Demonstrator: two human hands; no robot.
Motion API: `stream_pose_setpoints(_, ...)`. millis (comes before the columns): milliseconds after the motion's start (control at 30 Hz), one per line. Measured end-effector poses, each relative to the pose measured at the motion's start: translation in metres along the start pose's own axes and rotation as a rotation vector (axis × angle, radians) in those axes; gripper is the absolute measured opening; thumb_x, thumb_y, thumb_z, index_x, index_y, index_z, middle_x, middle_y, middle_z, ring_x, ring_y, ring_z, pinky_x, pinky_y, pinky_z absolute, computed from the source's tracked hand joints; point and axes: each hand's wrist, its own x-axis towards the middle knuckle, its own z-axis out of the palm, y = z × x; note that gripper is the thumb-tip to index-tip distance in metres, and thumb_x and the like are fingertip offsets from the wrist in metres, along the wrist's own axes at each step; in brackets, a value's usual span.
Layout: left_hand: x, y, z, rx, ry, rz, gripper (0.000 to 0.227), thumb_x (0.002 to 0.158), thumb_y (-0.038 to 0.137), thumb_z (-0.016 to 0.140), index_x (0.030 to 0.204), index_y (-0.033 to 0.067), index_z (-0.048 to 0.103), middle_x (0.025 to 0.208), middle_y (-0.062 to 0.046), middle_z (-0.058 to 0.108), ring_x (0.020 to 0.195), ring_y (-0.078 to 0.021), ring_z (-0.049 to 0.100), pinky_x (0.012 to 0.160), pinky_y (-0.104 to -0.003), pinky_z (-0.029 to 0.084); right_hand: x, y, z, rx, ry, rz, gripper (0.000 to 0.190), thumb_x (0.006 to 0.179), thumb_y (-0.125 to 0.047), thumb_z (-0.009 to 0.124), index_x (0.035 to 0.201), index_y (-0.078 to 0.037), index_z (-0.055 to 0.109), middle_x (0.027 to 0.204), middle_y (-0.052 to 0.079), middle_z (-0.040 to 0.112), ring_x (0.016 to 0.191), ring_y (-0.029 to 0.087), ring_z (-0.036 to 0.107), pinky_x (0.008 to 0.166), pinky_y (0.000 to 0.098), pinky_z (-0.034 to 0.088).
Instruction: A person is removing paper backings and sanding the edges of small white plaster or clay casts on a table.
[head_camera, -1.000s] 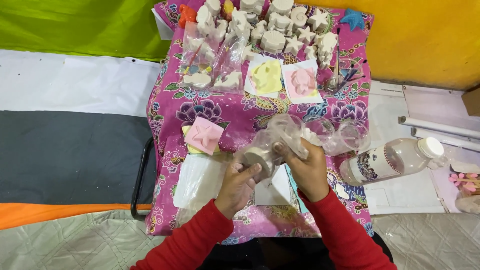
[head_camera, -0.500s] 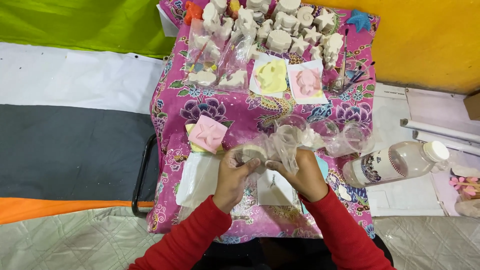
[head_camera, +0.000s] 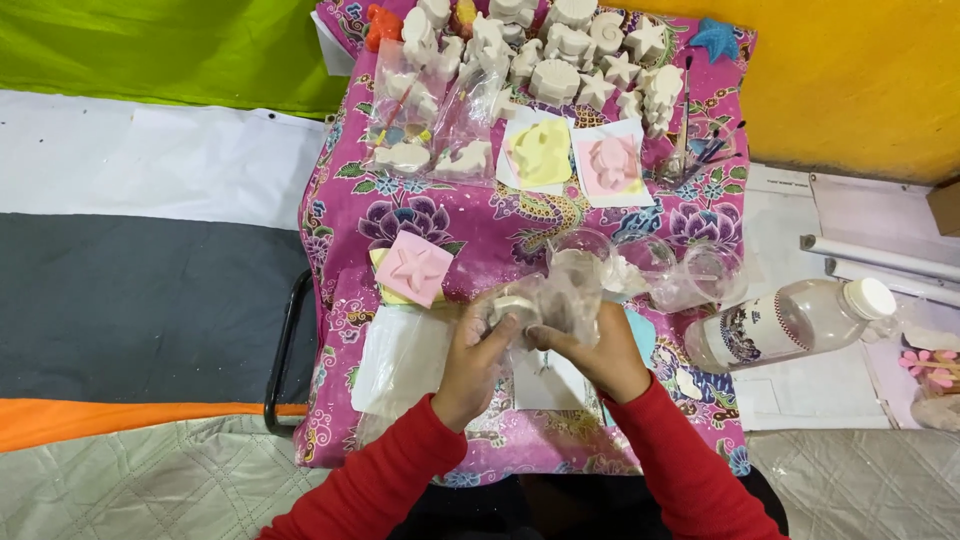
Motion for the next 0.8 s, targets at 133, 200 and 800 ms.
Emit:
stream_pose_setpoints(133, -0.010, 0.009, 0.004, 0.069, -0.088, -0.071, 0.046, 0.094, 0.004, 0.061, 0.137, -0.0053, 0.049, 0.113, -0.019, 0.065, 0.099, -0.0246, 0.063, 0.088, -0.040, 0.058, 0.002, 0.010, -0.003, 0.163, 0.010, 0.078, 0.016, 0.068, -0.008, 0.091, 0.070, -0.002, 0.076, 0.056, 0.013, 0.074, 0.055, 0.020, 0.075, 0.061, 0.0341, 0.061)
stream_pose_setpoints(200, -0.013, 0.008, 0.001, 0.216, -0.109, -0.106, 0.053, 0.087, 0.002, 0.061, 0.138, -0.0002, 0.046, 0.116, -0.014, 0.062, 0.102, -0.0207, 0.059, 0.088, -0.039, 0.057, 0.003, 0.023, 0.000, 0.375, 0.040, 0.165, 0.021, 0.066, 0.007, 0.086, 0.080, 0.010, 0.071, 0.063, 0.024, 0.073, 0.059, 0.031, 0.074, 0.063, 0.0468, 0.062)
stream_pose_setpoints(800, -0.009, 0.012, -0.003, 0.293, -0.041, -0.113, 0.066, 0.075, 0.020, 0.083, 0.129, -0.0083, 0.057, 0.115, -0.024, 0.061, 0.109, -0.0325, 0.057, 0.090, -0.045, 0.051, -0.006, 0.017, -0.005, 0.605, 0.100, 0.081, 0.020, 0.074, 0.008, 0.083, 0.088, 0.014, 0.070, 0.072, 0.022, 0.072, 0.066, 0.030, 0.073, 0.066, 0.0495, 0.064)
